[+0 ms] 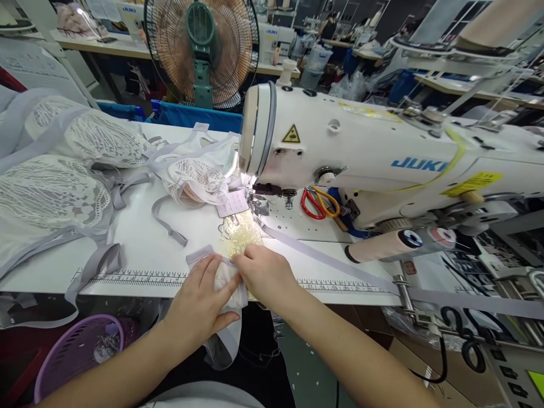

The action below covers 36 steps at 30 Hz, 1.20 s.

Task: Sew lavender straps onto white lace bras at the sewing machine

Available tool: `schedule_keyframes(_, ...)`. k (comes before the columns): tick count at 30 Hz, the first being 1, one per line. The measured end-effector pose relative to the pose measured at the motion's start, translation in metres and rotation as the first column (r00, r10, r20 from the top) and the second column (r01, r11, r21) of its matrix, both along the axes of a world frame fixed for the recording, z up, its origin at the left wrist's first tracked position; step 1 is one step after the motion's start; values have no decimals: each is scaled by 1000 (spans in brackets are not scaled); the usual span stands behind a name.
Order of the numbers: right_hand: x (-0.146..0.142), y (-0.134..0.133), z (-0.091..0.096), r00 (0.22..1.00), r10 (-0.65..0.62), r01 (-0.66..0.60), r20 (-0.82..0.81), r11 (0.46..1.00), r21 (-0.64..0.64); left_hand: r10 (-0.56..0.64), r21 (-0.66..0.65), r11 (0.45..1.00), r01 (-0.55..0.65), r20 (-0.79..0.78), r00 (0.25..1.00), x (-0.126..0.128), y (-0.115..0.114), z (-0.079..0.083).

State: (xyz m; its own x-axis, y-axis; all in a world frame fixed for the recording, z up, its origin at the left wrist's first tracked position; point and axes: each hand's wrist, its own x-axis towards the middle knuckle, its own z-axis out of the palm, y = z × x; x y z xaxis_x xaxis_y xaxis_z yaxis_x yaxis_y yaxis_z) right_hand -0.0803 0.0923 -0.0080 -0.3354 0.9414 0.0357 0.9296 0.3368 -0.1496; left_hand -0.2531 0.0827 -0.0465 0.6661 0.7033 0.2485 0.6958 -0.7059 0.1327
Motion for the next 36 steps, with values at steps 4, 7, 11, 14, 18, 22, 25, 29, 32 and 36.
schedule_keyframes(4, -1, 0, -1, 1000, 10, -10, 14, 1000, 3, -3, 32, 999, 3, 0, 1000, 0, 1, -3)
schedule_keyframes(7, -3, 0, -2, 999, 12, -12, 34, 1000, -15, -5, 36, 999, 6, -3, 1000, 0, 1, -5)
schedule_keyframes(11, -3, 1, -3, 999, 16, -15, 48, 1000, -16, -8, 32, 999, 9, -9, 1000, 0, 0, -5)
schedule_keyframes(14, 0, 1, -1, 1000, 12, -13, 26, 1000, 22, -8, 32, 999, 9, -17, 1000, 0, 0, -4)
schedule_keyframes(18, 5, 1, 3, 1000, 12, -13, 16, 998, 62, -25, 3, 1000, 25, -23, 999, -1, 1, -2)
schedule_keyframes(22, 4, 0, 3, 1000, 25, -26, 12, 999, 34, -51, -13, 999, 50, -33, 998, -2, 2, -1)
schedule_keyframes(25, 1, -1, 0, 999, 39, -40, 13, 999, 37, -53, -13, 999, 53, -26, 998, -3, 2, -1)
schedule_keyframes(29, 1, 0, -1, 998, 63, -64, 32, 997, 32, -47, -13, 999, 47, -18, 999, -2, 1, -1)
schedule_keyframes(32, 3, 0, 2, 993, 78, -78, 94, 997, -12, -36, -12, 999, 36, -18, 999, -1, 1, 0)
schedule_keyframes(36, 8, -2, 10, 985, 88, -80, 151, 995, -64, -31, -4, 1000, 31, -13, 999, -1, 2, 0)
